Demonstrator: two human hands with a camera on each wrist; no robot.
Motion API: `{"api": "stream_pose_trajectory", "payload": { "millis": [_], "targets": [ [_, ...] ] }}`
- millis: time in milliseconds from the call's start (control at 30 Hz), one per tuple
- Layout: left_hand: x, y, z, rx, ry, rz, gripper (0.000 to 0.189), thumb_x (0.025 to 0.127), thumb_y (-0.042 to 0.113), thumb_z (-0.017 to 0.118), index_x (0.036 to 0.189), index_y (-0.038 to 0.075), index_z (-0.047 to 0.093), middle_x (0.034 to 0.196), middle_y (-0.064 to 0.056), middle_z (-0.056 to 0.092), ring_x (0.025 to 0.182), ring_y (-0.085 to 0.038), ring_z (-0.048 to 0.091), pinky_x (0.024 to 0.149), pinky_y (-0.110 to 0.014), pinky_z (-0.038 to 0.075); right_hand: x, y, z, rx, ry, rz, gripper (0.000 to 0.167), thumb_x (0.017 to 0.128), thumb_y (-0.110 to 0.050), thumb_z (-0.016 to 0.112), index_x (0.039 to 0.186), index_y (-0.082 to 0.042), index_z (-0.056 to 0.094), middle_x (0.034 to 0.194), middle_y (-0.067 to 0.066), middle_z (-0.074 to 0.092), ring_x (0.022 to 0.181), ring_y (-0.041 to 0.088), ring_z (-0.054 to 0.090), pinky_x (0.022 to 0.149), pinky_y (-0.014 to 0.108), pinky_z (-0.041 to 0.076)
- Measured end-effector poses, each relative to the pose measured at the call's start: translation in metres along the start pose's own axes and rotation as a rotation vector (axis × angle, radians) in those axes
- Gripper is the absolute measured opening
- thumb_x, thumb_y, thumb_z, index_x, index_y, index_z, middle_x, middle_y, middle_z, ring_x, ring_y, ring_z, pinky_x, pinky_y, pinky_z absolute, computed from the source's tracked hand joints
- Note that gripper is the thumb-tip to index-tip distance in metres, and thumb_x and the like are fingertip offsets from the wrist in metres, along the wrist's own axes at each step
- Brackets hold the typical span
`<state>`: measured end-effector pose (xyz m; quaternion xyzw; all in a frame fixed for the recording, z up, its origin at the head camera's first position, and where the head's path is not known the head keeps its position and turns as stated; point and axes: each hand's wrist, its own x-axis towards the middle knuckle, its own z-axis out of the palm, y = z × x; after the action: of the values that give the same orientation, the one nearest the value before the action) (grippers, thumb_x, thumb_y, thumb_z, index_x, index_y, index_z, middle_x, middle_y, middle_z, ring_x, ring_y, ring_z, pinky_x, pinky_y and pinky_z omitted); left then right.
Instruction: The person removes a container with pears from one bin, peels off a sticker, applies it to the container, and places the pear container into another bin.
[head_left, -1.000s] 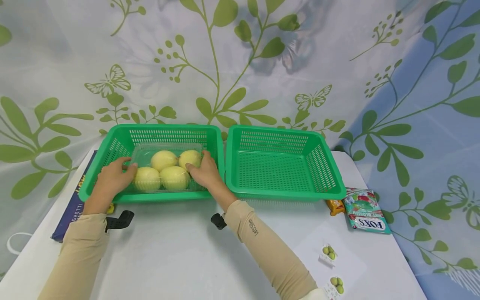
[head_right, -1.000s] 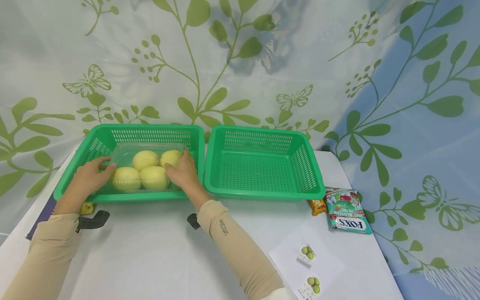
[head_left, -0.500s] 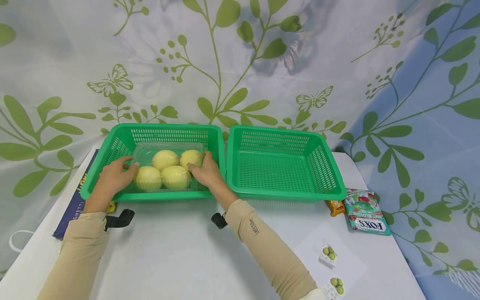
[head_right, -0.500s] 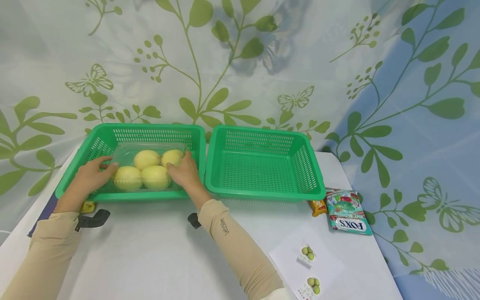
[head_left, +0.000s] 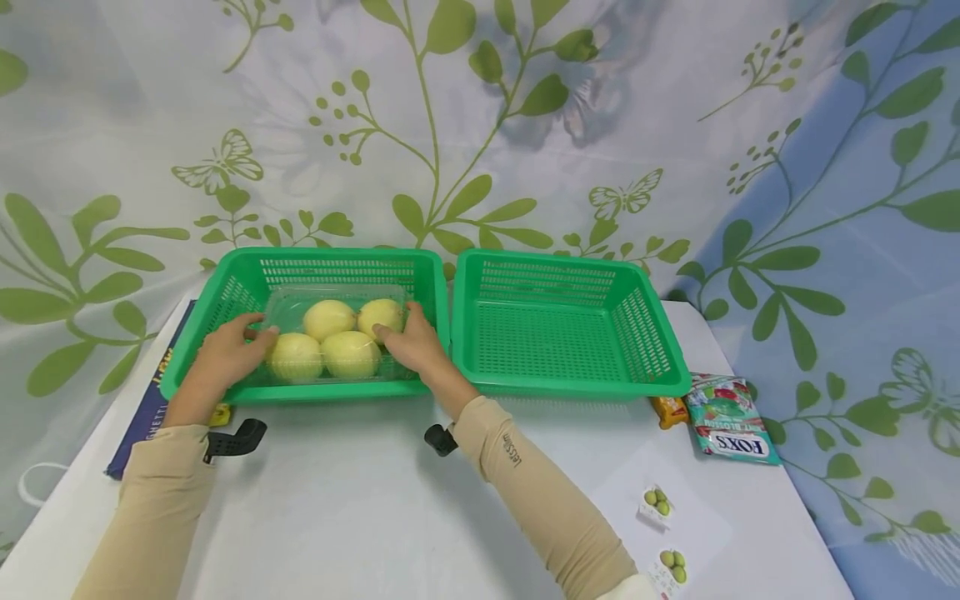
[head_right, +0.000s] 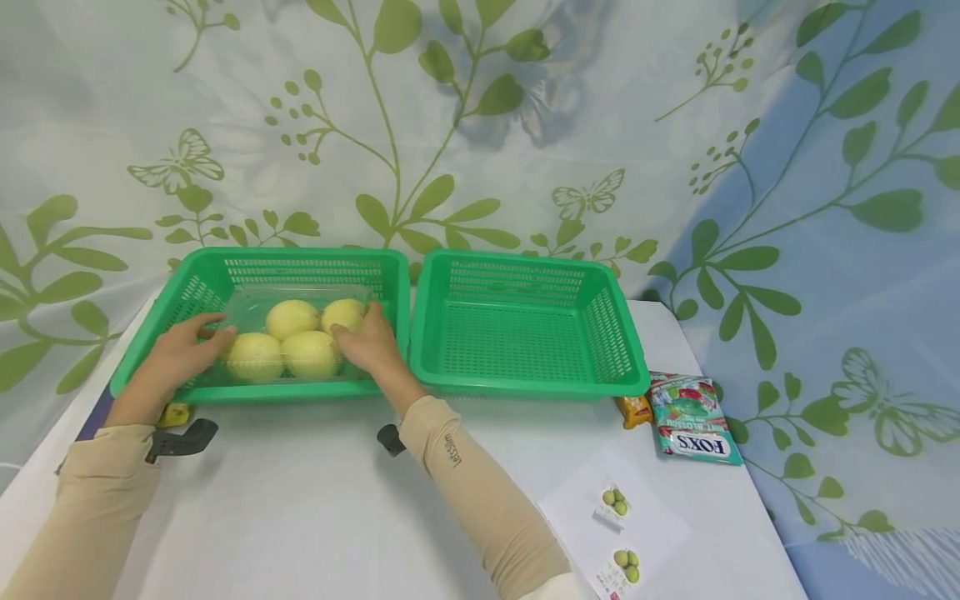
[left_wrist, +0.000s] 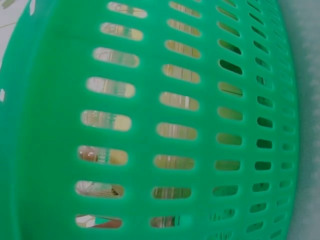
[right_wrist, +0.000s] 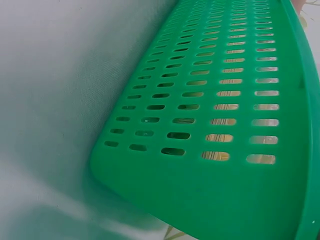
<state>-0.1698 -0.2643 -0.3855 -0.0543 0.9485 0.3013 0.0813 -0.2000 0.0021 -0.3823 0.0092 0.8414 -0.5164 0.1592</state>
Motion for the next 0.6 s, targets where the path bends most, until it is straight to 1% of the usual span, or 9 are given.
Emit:
{"api": "stream_pose_trajectory", "payload": {
  "millis": [133,233,400,600],
  "targets": [
    [-0.0005,-0.0005,-0.0014,-0.007,0.004,-0.002,0.071,0.107,0.044,0.032,0.155,-0.007,0.024,0.144,-0.042,0.040,0.130,-0.062,0.038,0.100,-0.072,0.040,0.0005,0.0007,-0.0007,0.037,-0.011,-0.008,0.073,0.101,-0.036,0.058,0.160,-0.013,0.021,0.165,0.015,0.029,0.152,0.035,0.029,0.121,0.058,0.032],
    [-0.0004,0.0001,-0.0023,-0.020,0.006,0.000,0.071,0.107,0.044,0.032,0.155,-0.007,0.023,0.144,-0.042,0.040,0.129,-0.061,0.039,0.100,-0.071,0.041,0.0012,0.0016,-0.0013,0.058,-0.004,-0.014,0.071,0.101,-0.036,0.057,0.159,-0.013,0.023,0.165,0.014,0.029,0.152,0.036,0.030,0.121,0.058,0.032],
    [-0.0008,0.0002,-0.0025,-0.034,0.010,-0.006,0.070,0.107,0.043,0.033,0.155,-0.007,0.023,0.145,-0.042,0.040,0.131,-0.061,0.038,0.101,-0.071,0.041,0.0014,0.0023,-0.0013,0.066,-0.001,-0.015,0.070,0.101,-0.037,0.057,0.159,-0.014,0.025,0.165,0.014,0.028,0.152,0.036,0.030,0.120,0.058,0.033],
    [-0.0027,0.0000,-0.0022,-0.051,0.018,-0.007,0.069,0.107,0.042,0.034,0.155,-0.008,0.024,0.144,-0.042,0.041,0.130,-0.060,0.040,0.098,-0.069,0.043,0.0006,0.0009,-0.0010,0.098,-0.015,-0.004,0.069,0.101,-0.036,0.057,0.158,-0.013,0.025,0.166,0.014,0.027,0.152,0.036,0.029,0.120,0.059,0.032]
  ]
}}
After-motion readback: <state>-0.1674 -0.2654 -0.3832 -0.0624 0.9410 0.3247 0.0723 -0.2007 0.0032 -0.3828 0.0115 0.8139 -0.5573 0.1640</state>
